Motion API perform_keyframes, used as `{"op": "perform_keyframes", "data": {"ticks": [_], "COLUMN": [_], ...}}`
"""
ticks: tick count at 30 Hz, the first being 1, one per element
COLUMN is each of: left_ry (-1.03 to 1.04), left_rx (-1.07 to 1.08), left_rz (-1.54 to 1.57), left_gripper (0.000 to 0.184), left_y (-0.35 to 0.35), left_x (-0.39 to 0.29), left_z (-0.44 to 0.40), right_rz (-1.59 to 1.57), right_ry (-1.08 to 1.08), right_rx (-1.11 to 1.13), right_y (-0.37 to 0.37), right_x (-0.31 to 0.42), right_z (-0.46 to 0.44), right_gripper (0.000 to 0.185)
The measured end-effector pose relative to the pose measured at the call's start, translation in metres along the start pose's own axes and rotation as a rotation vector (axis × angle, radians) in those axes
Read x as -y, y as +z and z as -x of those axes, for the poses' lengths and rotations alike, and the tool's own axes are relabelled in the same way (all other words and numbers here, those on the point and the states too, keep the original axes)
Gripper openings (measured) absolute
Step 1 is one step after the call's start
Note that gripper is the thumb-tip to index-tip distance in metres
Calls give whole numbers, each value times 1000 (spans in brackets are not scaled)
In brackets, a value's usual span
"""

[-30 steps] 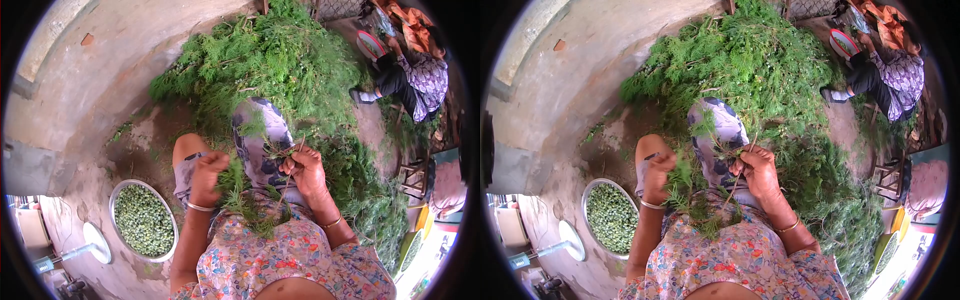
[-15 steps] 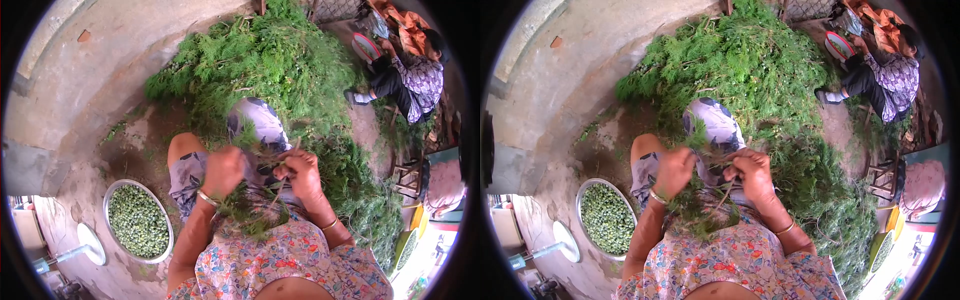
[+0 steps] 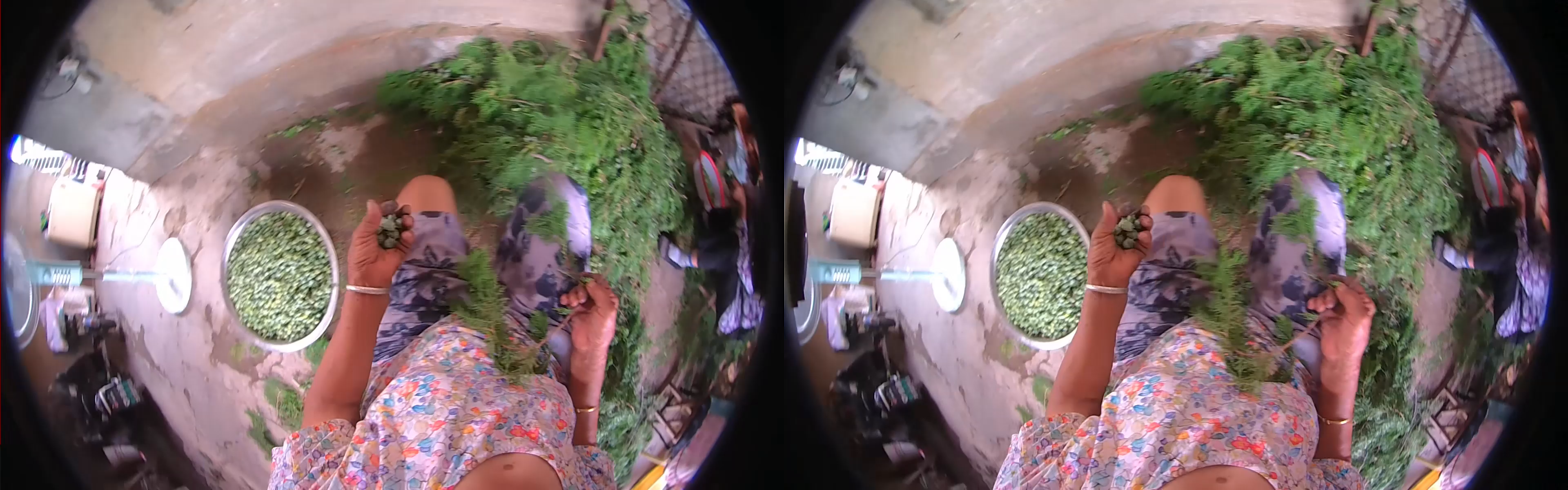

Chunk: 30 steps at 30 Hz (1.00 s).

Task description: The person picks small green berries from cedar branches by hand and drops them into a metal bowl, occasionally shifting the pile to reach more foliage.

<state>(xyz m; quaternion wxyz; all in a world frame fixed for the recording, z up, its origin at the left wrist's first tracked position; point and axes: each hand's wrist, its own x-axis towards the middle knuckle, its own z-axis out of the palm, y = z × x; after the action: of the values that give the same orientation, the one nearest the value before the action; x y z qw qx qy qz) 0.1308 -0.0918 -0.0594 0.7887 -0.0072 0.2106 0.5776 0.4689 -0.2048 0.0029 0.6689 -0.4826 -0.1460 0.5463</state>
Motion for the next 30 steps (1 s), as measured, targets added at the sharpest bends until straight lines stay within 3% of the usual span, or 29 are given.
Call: {"op": "perform_keyframes", "data": {"ticks": [2,4,5,7,8,9,11,15,16,18,19,20,21,22,23,25,30], "left_ry": [83,236,403,612,660,639,631,818,781,688,631,421,347,377,203,148,53], "left_rx": [-41,-166,-421,-570,-663,-501,-543,-868,-863,-782,-818,-911,-840,-812,-768,-747,-600], "left_rz": [103,4,-78,-169,-124,-276,-271,-351,-1125,-440,-295,-82,-123,-272,-159,-210,-288], "left_gripper": [40,39,46,55,61,63,63,59,54,47,38,36,38,37,34,29,25], "left_y": [-24,-49,-58,-63,-91,-98,-149,-170,-271,-234,-235,-240,-265,-240,-221,-216,-193], "left_x": [-34,-79,-101,-140,-169,-185,-226,-230,-264,-238,-230,-232,-235,-209,-199,-181,-159], "left_z": [15,37,48,75,85,105,128,153,170,163,156,149,144,135,127,108,56], "right_rz": [-8,5,4,23,33,34,46,42,41,497,263,219,209,254,262,194,60], "right_ry": [2,3,18,-12,-12,0,-13,-9,-14,-208,-60,-21,-11,61,54,-6,-219], "right_rx": [-6,-39,-30,-8,3,11,-17,-14,-22,55,6,38,140,62,140,120,-90], "right_y": [-2,-1,-1,-1,-1,-2,-3,1,0,-8,5,7,-1,14,10,-3,-59], "right_x": [-1,0,0,-1,-1,-1,-2,-1,-6,-6,3,9,13,29,38,55,103], "right_z": [0,1,1,0,-1,-1,-3,-2,-3,-6,-3,-3,-6,0,-1,-4,0], "right_gripper": [15,13,13,13,13,13,12,10,10,9,9,14,21,24,23,22,20]}}
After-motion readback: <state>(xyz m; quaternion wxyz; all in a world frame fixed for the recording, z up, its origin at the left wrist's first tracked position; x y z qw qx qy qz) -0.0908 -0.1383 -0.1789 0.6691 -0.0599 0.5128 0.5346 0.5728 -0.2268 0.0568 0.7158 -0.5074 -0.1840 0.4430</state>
